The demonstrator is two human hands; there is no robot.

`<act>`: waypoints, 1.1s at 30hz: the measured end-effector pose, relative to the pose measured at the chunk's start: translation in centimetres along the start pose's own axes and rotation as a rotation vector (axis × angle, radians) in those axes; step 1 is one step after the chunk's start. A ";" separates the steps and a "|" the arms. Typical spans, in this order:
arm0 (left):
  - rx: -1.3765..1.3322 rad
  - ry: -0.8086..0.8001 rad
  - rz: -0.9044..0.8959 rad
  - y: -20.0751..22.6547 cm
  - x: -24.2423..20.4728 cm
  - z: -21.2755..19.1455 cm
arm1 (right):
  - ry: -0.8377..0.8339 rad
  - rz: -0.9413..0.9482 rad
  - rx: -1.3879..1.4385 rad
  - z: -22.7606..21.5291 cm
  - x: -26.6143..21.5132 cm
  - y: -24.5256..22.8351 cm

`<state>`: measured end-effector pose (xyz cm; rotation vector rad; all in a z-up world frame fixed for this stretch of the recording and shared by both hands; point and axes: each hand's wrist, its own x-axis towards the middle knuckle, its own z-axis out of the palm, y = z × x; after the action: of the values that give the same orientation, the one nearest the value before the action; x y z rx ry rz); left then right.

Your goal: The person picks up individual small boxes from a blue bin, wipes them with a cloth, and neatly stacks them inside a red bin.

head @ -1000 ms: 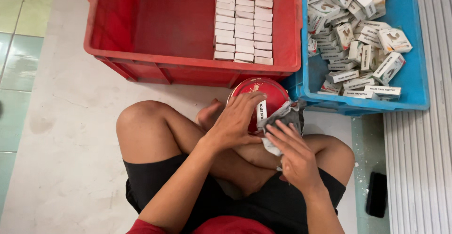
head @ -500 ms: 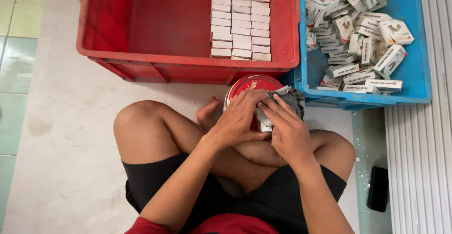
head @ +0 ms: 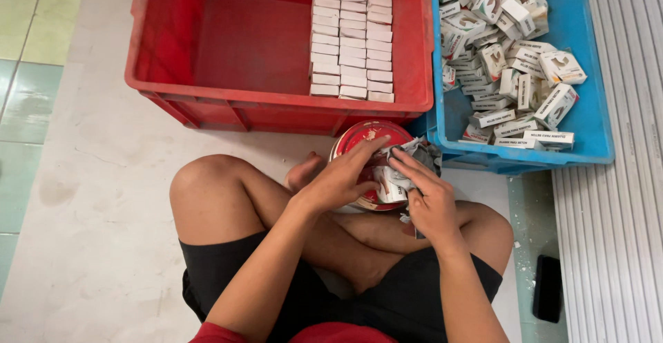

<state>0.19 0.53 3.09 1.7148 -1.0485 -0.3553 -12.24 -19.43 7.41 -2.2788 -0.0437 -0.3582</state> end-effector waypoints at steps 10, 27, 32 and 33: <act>-0.506 0.164 0.069 -1.8 -0.4 2.6 | 0.195 0.044 0.039 -0.5 -2.5 2.4; -0.264 0.327 0.038 -2.3 -1.2 5.6 | -0.008 -0.148 -0.267 3.1 -2.6 -6.4; -0.186 0.382 0.071 -3.6 -2.0 6.4 | -0.043 -0.134 -0.473 4.1 -2.8 -6.2; -0.151 0.398 0.085 -3.7 -2.1 6.5 | -0.062 -0.127 -0.472 3.9 -2.7 -6.3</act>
<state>-3.61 -1.59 -3.33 1.5202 -0.7784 -0.0323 -14.81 -12.15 8.81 -2.7624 -0.1505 -0.3960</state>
